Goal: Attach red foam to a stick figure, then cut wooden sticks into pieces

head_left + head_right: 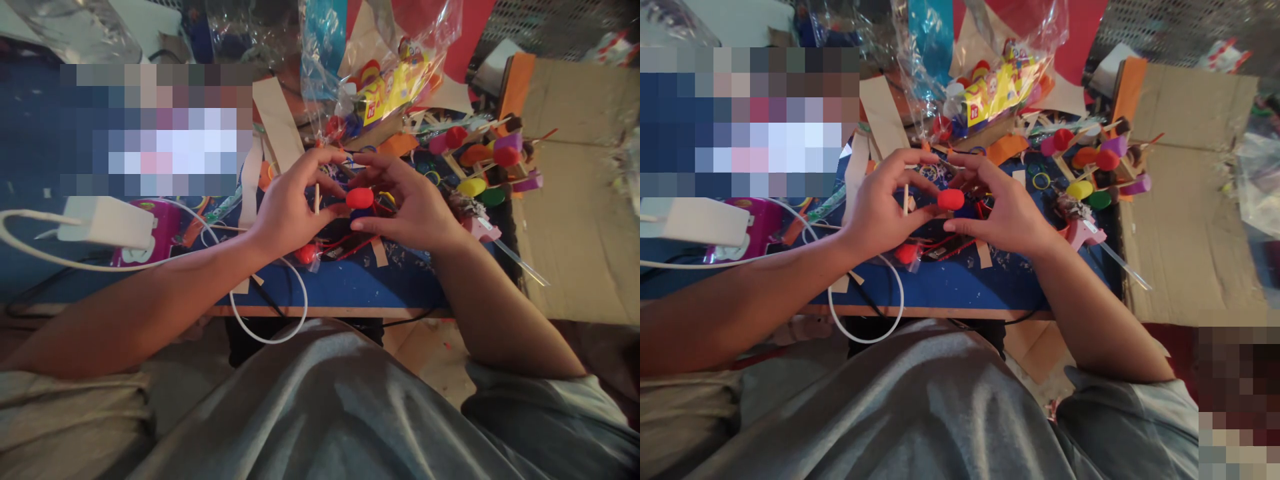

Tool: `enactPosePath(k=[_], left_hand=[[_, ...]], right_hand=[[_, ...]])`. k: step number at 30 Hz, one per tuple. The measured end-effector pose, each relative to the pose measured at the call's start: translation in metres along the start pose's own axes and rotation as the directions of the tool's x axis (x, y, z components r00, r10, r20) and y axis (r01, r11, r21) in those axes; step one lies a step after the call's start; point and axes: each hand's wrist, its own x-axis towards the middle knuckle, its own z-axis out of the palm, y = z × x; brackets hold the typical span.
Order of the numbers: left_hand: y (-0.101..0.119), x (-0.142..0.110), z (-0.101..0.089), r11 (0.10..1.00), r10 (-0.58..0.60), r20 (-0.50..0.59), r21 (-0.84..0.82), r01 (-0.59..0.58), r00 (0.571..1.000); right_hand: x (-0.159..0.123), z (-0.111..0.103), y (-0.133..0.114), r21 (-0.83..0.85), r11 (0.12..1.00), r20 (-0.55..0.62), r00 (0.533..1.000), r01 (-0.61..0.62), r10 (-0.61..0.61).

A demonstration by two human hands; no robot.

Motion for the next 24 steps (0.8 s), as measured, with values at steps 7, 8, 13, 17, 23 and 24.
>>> enactPosePath(k=[7, 8, 13, 17, 23, 24], left_hand=[[-0.005, -0.002, 0.000, 1.000, 0.003, -0.004, 0.018, -0.003, 1.000], [-0.007, -0.003, 0.000, 1.000, -0.002, -0.006, 0.025, 0.002, 1.000], [-0.009, -0.006, 0.000, 1.000, 0.009, -0.007, -0.001, -0.009, 1.000], [-0.002, -0.006, -0.003, 0.999, -0.049, 0.035, 0.020, 0.048, 0.998], [-0.012, -0.007, -0.003, 0.990, -0.079, 0.090, 0.123, 0.068, 0.993], [-0.014, -0.008, -0.003, 0.987, -0.081, 0.089, 0.145, 0.068, 0.993]], right_hand=[[-0.002, -0.002, -0.001, -0.317, 0.947, 0.046, 0.997, -0.041, 0.058], [-0.002, -0.002, -0.002, -0.334, 0.942, 0.029, 0.998, -0.035, 0.048], [-0.001, -0.005, 0.001, -0.289, 0.956, -0.043, 0.998, -0.050, 0.039], [0.000, -0.007, 0.009, -0.176, 0.983, -0.107, 0.993, -0.057, 0.038], [0.000, -0.005, 0.020, -0.154, 0.983, -0.129, 0.988, -0.099, 0.080], [0.000, -0.005, 0.022, -0.142, 0.985, -0.126, 0.989, -0.101, 0.083]])
